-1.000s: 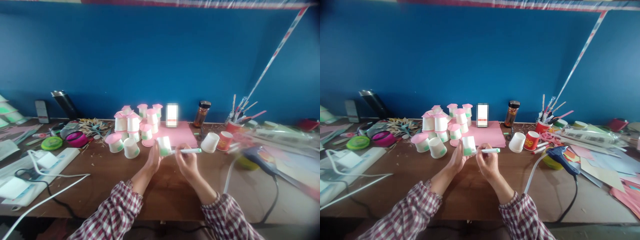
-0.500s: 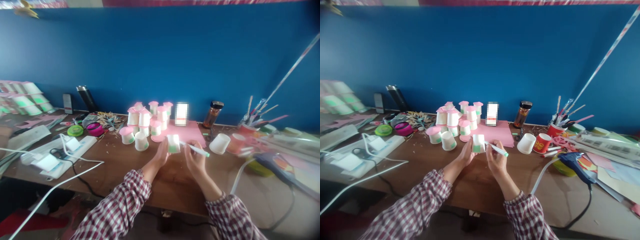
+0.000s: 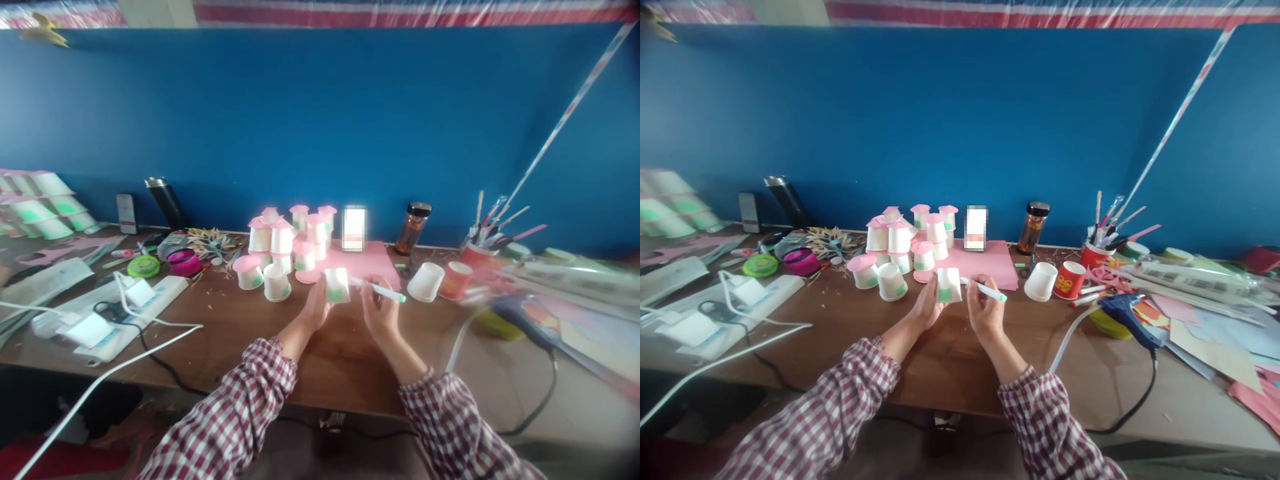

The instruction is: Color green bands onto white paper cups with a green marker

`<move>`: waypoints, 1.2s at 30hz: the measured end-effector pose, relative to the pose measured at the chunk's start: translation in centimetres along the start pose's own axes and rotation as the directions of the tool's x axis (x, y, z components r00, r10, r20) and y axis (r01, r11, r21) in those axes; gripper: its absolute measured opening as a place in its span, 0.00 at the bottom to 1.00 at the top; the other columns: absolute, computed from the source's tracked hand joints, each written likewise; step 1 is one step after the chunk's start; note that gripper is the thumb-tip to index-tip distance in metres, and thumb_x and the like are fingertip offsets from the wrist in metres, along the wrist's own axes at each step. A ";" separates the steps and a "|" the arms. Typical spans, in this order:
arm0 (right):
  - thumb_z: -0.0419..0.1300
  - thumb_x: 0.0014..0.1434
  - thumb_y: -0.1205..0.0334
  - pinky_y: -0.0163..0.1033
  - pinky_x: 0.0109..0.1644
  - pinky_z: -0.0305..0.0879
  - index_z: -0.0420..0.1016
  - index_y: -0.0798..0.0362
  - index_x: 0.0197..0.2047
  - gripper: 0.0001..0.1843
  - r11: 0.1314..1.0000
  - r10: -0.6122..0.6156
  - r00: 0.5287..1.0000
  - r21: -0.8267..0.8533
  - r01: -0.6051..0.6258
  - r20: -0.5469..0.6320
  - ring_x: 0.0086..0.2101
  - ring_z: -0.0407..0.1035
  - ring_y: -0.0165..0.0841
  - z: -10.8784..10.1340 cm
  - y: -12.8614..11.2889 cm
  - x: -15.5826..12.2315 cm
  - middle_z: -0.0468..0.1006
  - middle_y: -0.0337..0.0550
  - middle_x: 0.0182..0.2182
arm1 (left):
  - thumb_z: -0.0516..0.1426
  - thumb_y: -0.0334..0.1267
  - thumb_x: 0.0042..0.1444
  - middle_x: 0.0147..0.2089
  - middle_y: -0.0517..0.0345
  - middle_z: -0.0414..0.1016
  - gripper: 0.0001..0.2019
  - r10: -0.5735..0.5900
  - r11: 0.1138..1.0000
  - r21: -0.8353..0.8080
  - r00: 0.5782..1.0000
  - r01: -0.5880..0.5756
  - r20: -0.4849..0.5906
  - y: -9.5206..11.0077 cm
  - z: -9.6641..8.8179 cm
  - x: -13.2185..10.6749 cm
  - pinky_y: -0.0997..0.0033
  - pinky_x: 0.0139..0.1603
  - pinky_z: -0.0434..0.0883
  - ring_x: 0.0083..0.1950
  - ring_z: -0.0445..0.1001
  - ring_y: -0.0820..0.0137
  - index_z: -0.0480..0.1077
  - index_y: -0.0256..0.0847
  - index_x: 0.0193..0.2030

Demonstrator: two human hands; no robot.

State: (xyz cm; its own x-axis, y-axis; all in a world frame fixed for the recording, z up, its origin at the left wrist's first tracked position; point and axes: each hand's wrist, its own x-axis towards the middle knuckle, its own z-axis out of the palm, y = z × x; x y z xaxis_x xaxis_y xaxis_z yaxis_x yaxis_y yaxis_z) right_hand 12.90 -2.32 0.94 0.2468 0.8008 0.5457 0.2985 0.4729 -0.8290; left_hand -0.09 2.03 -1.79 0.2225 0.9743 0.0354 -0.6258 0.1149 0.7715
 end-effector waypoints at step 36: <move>0.54 0.61 0.59 0.31 0.24 0.61 0.69 0.54 0.36 0.08 0.984 -0.075 0.994 -0.157 0.087 0.085 0.21 0.63 0.26 0.0 0.1 -0.4 0.71 0.38 0.24 | 0.51 0.60 0.54 0.30 0.57 0.68 0.23 0.006 0.980 0.198 1.000 -0.002 -0.022 0.1 0.0 -0.7 0.71 0.33 0.64 0.33 0.67 0.70 0.69 0.39 0.36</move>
State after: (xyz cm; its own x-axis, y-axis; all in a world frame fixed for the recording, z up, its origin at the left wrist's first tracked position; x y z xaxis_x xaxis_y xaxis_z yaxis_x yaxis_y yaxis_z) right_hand 12.81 -2.58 0.66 0.1449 0.7914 0.5939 0.4600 0.4775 -0.7486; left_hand -0.31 1.35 -1.69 0.2025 0.9789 0.0262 -0.4654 0.0726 0.8821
